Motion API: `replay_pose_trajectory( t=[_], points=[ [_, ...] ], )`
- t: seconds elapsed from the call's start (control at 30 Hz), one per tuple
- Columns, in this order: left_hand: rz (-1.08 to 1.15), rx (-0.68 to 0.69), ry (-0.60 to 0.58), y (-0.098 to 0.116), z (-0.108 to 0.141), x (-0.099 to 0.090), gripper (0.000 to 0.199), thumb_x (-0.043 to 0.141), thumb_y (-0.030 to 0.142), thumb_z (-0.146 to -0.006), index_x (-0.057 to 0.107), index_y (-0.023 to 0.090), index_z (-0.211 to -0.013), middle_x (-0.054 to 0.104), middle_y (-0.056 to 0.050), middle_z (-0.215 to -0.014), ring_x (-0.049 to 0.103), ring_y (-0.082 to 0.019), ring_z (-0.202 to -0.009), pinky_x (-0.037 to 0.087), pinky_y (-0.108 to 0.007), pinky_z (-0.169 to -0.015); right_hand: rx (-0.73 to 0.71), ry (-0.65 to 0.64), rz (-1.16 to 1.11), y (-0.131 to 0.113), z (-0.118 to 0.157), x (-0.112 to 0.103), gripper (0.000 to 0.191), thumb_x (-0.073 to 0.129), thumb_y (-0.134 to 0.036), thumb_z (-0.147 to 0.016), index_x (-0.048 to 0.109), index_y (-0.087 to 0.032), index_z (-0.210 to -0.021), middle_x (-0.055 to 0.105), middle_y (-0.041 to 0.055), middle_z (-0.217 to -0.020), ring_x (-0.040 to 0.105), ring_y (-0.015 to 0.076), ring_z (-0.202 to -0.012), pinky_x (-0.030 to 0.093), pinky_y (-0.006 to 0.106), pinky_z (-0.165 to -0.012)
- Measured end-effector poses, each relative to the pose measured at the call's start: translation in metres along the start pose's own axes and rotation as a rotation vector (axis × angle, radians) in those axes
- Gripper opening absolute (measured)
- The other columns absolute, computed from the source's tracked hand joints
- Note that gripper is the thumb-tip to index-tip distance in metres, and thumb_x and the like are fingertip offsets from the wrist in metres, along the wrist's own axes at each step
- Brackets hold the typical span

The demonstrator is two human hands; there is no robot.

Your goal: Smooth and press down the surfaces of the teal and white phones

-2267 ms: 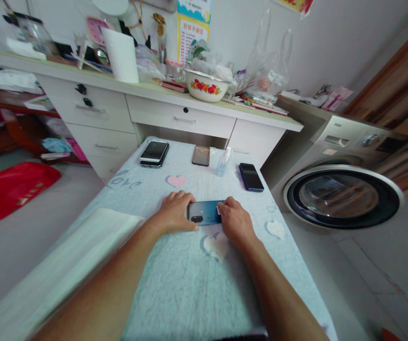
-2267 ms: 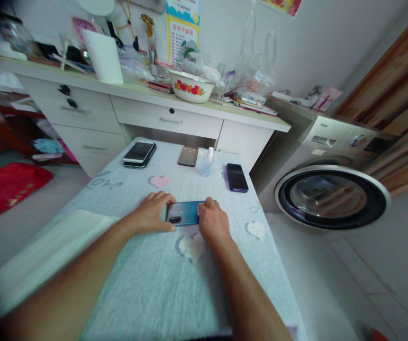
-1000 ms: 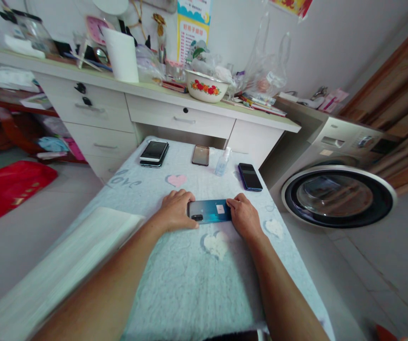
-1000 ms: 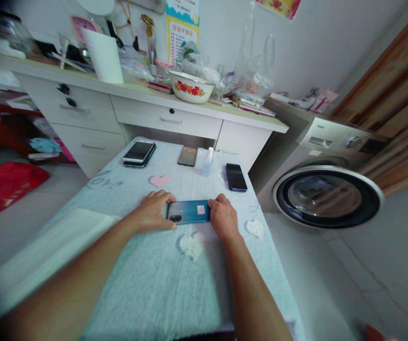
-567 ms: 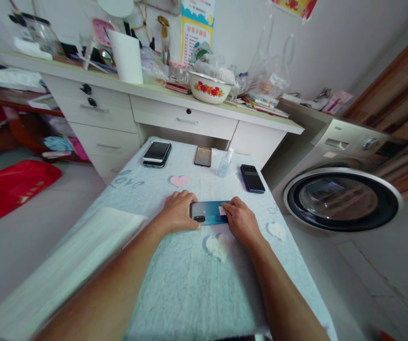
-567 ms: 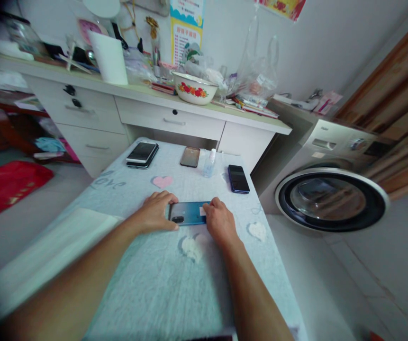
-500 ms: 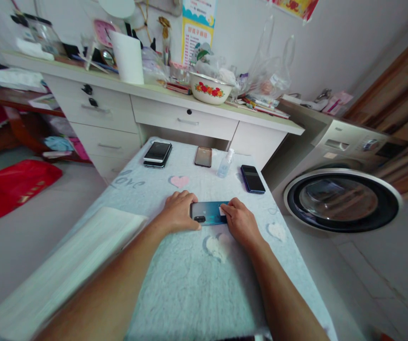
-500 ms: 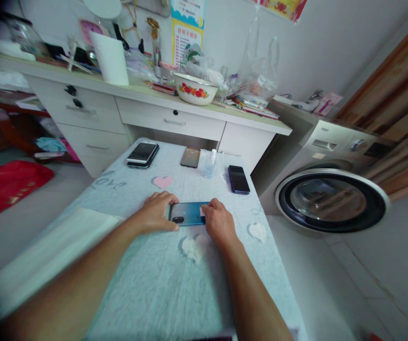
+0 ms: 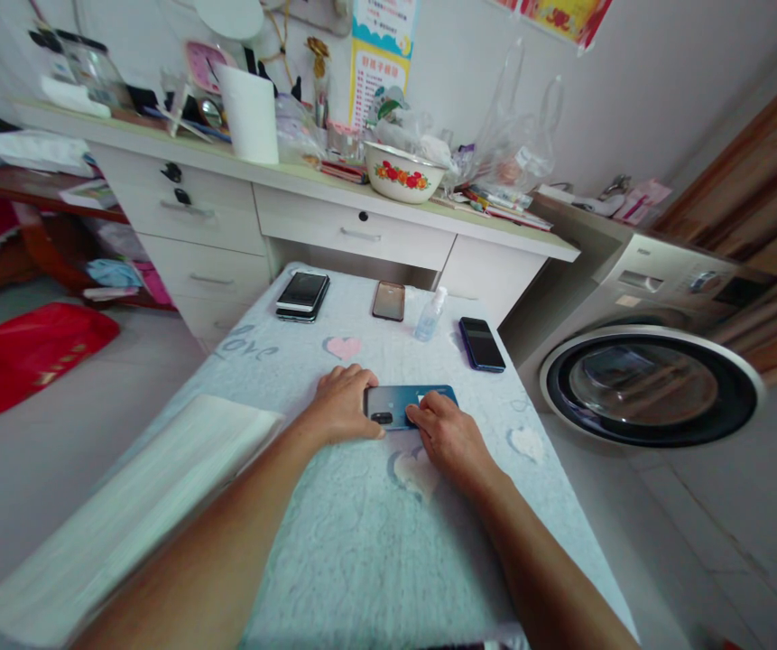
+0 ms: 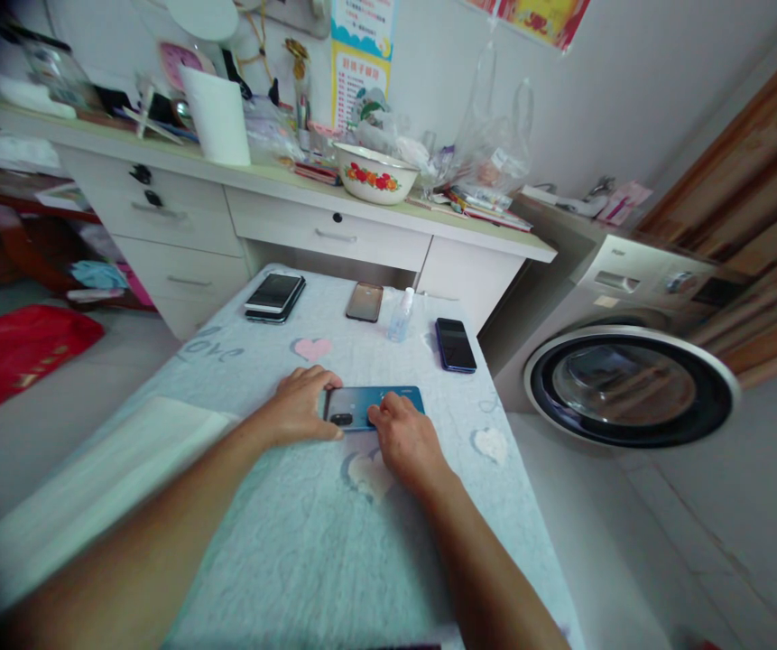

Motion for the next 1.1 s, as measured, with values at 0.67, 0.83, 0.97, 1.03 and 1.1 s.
replay_pose_trajectory(
  t=[0.67, 0.83, 0.97, 1.03, 1.1],
  points=[
    [-0.006, -0.003, -0.007, -0.001, -0.001, 0.001, 0.065, 0.076, 0.048, -0.049, 0.054, 0.024, -0.105, 0.056, -0.004, -0.11, 0.05, -0.028, -0.104, 0.04, -0.037, -0.085, 0.006, 0.293, -0.114, 0.004, 0.006, 0.015, 0.021, 0.046, -0.019, -0.094, 0.062, -0.019, -0.107, 0.063, 0.0064, -0.094, 0.054, 0.019, -0.089, 0.044, 0.028, -0.08],
    [-0.017, -0.011, -0.011, 0.0, -0.001, 0.001, 0.065, 0.076, 0.048, -0.049, 0.054, 0.024, -0.105, 0.056, -0.004, -0.11, 0.05, -0.028, -0.104, 0.04, -0.037, -0.086, 0.015, 0.313, -0.166, 0.004, 0.007, 0.016, 0.02, 0.048, -0.018, -0.093, 0.066, -0.022, -0.1, 0.061, 0.0056, -0.097, 0.054, 0.0181, -0.093, 0.044, 0.027, -0.082],
    [-0.023, -0.018, -0.013, 0.002, 0.0, -0.001, 0.065, 0.076, 0.047, -0.048, 0.054, 0.024, -0.105, 0.056, -0.005, -0.11, 0.05, -0.028, -0.104, 0.04, -0.037, -0.086, 0.025, 0.321, -0.201, 0.005, 0.007, 0.017, 0.021, 0.049, -0.019, -0.093, 0.069, -0.022, -0.096, 0.06, 0.0055, -0.095, 0.054, 0.0178, -0.091, 0.045, 0.027, -0.082],
    [-0.021, -0.013, -0.007, 0.002, 0.0, -0.001, 0.065, 0.076, 0.047, -0.048, 0.055, 0.023, -0.105, 0.056, -0.005, -0.109, 0.05, -0.028, -0.104, 0.04, -0.037, -0.086, 0.017, 0.322, -0.215, 0.005, 0.006, 0.018, 0.021, 0.05, -0.019, -0.092, 0.07, -0.022, -0.097, 0.061, 0.0055, -0.094, 0.054, 0.0178, -0.091, 0.046, 0.027, -0.081],
    [-0.02, -0.005, -0.003, 0.002, 0.0, -0.001, 0.065, 0.076, 0.047, -0.049, 0.055, 0.023, -0.105, 0.056, -0.005, -0.109, 0.05, -0.028, -0.103, 0.04, -0.037, -0.086, 0.008, 0.322, -0.228, 0.005, 0.007, 0.019, 0.021, 0.05, -0.02, -0.092, 0.07, -0.023, -0.098, 0.061, 0.0054, -0.095, 0.054, 0.0177, -0.09, 0.046, 0.027, -0.08]
  ],
)
Point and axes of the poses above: each hand's wrist, its own z-axis away from the middle knuckle, its own x-axis out of the palm, y = z × x, the point moved 3 cm from there along -z, towards the middle knuckle
